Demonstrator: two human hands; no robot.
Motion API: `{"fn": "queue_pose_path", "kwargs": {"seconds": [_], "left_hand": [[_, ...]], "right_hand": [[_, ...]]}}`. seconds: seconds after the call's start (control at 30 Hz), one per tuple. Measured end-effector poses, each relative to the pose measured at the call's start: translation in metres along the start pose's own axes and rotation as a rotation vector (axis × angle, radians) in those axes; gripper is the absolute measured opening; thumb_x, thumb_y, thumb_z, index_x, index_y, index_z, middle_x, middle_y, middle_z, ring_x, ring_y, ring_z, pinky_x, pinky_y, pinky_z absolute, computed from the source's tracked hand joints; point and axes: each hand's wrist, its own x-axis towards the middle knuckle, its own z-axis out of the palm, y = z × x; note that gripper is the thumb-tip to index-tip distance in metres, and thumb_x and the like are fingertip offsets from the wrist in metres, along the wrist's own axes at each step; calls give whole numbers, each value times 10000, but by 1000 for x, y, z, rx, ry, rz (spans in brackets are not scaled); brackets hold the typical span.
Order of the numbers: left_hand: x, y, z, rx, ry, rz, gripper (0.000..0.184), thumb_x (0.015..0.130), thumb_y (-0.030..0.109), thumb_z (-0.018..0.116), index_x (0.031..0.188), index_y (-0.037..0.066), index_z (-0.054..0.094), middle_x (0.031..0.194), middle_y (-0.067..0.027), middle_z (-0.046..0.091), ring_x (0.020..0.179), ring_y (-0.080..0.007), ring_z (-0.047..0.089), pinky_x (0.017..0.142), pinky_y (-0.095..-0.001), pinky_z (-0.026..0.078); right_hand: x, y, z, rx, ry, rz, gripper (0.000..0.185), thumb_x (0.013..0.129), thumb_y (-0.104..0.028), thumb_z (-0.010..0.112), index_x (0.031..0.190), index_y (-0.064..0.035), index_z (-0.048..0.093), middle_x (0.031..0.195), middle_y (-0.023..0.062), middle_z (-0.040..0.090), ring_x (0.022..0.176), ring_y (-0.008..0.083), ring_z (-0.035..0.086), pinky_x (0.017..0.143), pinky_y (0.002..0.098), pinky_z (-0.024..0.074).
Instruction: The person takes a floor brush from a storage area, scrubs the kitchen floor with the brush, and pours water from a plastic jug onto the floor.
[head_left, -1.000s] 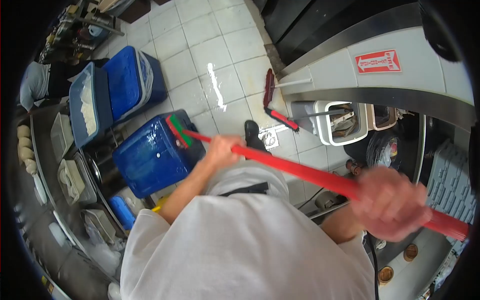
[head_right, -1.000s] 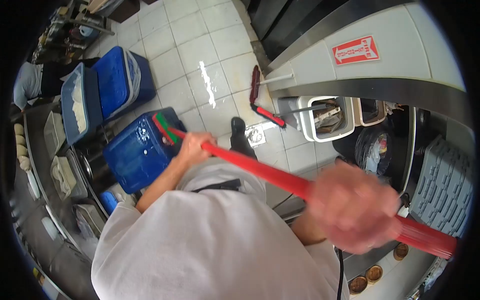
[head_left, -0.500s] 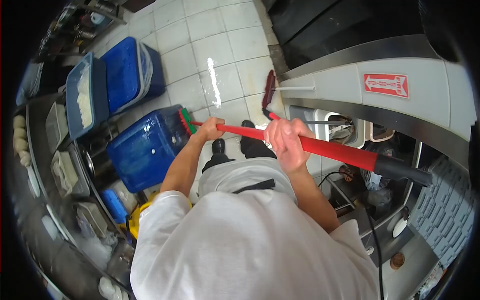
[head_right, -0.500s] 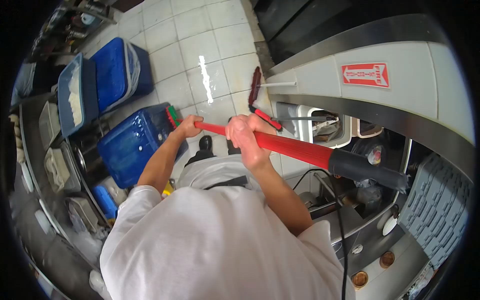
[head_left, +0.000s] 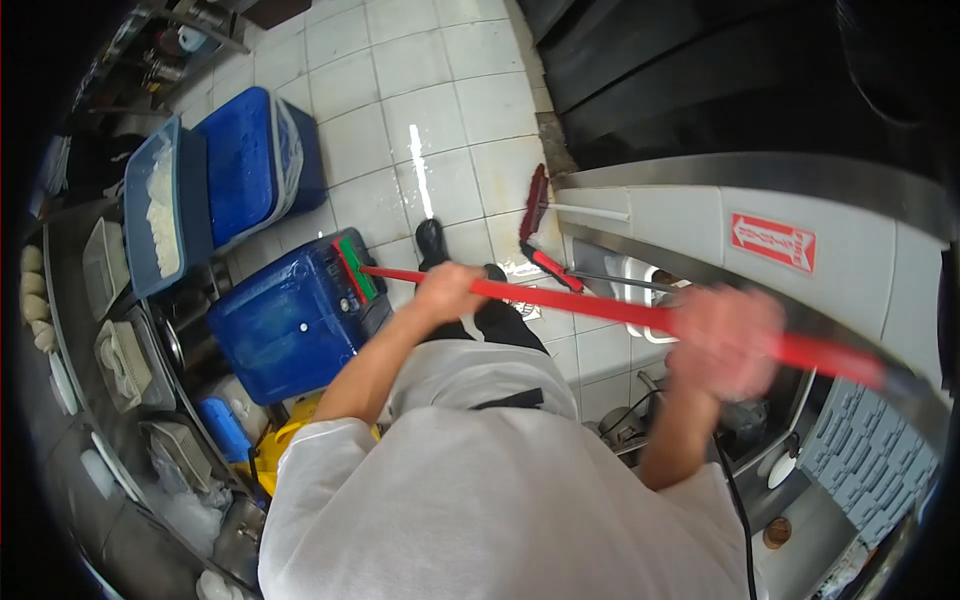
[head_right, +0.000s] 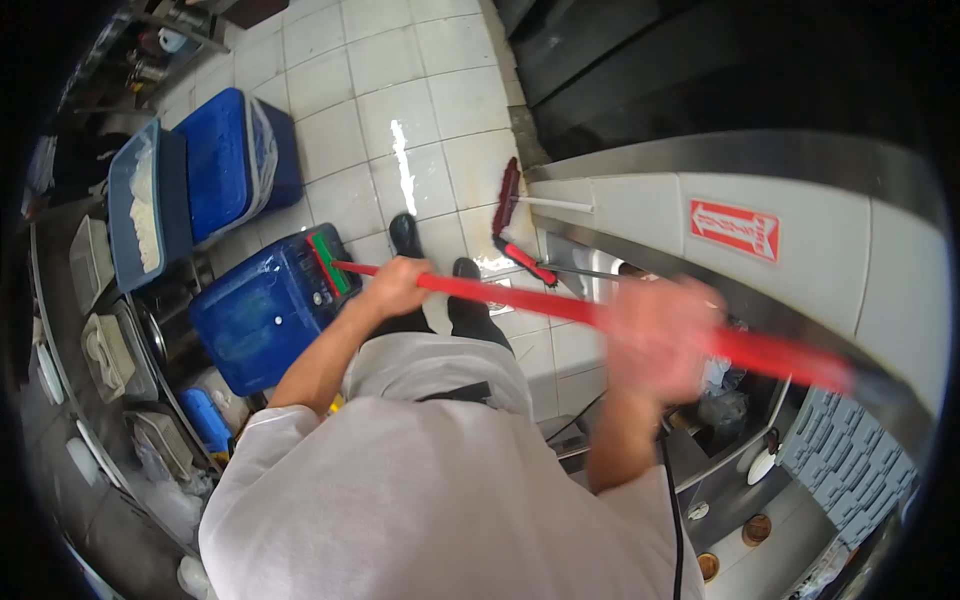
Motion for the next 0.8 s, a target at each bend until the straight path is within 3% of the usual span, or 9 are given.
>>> {"fn": "queue_pose_path", "kwargs": {"seconds": [0.13, 0.2, 0.27, 0.37, 0.43, 0.47, 0.53, 0.7, 0.8], "left_hand": [[-9, 63, -71, -160, 75, 55, 195, 793, 183, 684, 689, 39, 602, 703, -186, 629, 713, -404, 635, 611, -473, 494], [16, -56, -34, -106, 54, -106, 196, 791, 199, 688, 703, 39, 615, 726, -203, 634, 733, -414, 636, 621, -473, 494], [28, -168, -22, -161, -160, -212, 178, 786, 204, 680, 727, 43, 634, 749, -218, 637, 752, -424, 634, 638, -477, 498], [37, -116, -61, -239, -47, -141, 205, 787, 246, 691, 772, 43, 663, 785, -213, 665, 781, -421, 649, 709, -493, 529], [23, -23, -111, -164, -6, -18, 166, 782, 190, 676, 724, 47, 614, 755, -208, 645, 741, -420, 639, 659, -505, 494], [10, 21, -148, -213, 35, 23, 144, 776, 169, 682, 727, 49, 618, 753, -210, 646, 743, -422, 640, 669, -499, 493], [12, 18, -165, -257, -3, -7, 144, 764, 195, 699, 775, 59, 653, 777, -213, 657, 768, -403, 657, 686, -496, 519], [52, -228, -94, -199, -171, -233, 120, 795, 199, 680, 818, 84, 707, 794, -190, 676, 790, -365, 678, 711, -441, 535], [60, -139, -130, -262, -69, -117, 168, 787, 228, 682, 866, 80, 693, 803, -192, 684, 809, -381, 674, 739, -466, 533]], "right_hand": [[47, -34, 46, -55, 15, -117, 294, 1001, -249, 430, 739, -126, 480, 586, -36, 439, 487, 62, 390, 468, 220, 338], [38, 62, 14, 36, 126, 14, 271, 969, -231, 473, 727, -110, 475, 608, 13, 510, 580, 131, 538, 555, 268, 450], [36, 158, 19, -306, 302, -88, 295, 965, -296, 503, 721, -132, 478, 622, -8, 459, 544, 137, 435, 509, 299, 351], [81, 133, 20, -207, 166, 79, 253, 959, -245, 486, 725, -150, 471, 608, -6, 428, 528, 146, 389, 503, 300, 323], [122, 22, 79, -112, 123, 41, 310, 966, -224, 452, 663, -158, 452, 558, -47, 456, 473, 99, 421, 436, 251, 316], [90, -18, 44, 717, 140, -4, 380, 993, -251, 388, 621, -189, 435, 536, -43, 445, 453, 79, 427, 421, 216, 293], [139, 7, 80, 347, 30, 38, 370, 999, -264, 395, 642, -180, 447, 542, -32, 452, 458, 85, 435, 426, 220, 300], [153, 220, 105, -505, 160, -27, 275, 961, -251, 514, 719, -141, 441, 627, -11, 432, 538, 147, 424, 510, 301, 352], [201, 131, 85, -21, -11, 154, 284, 993, -251, 493, 740, -123, 473, 582, -17, 447, 562, 126, 487, 540, 292, 436]]}}
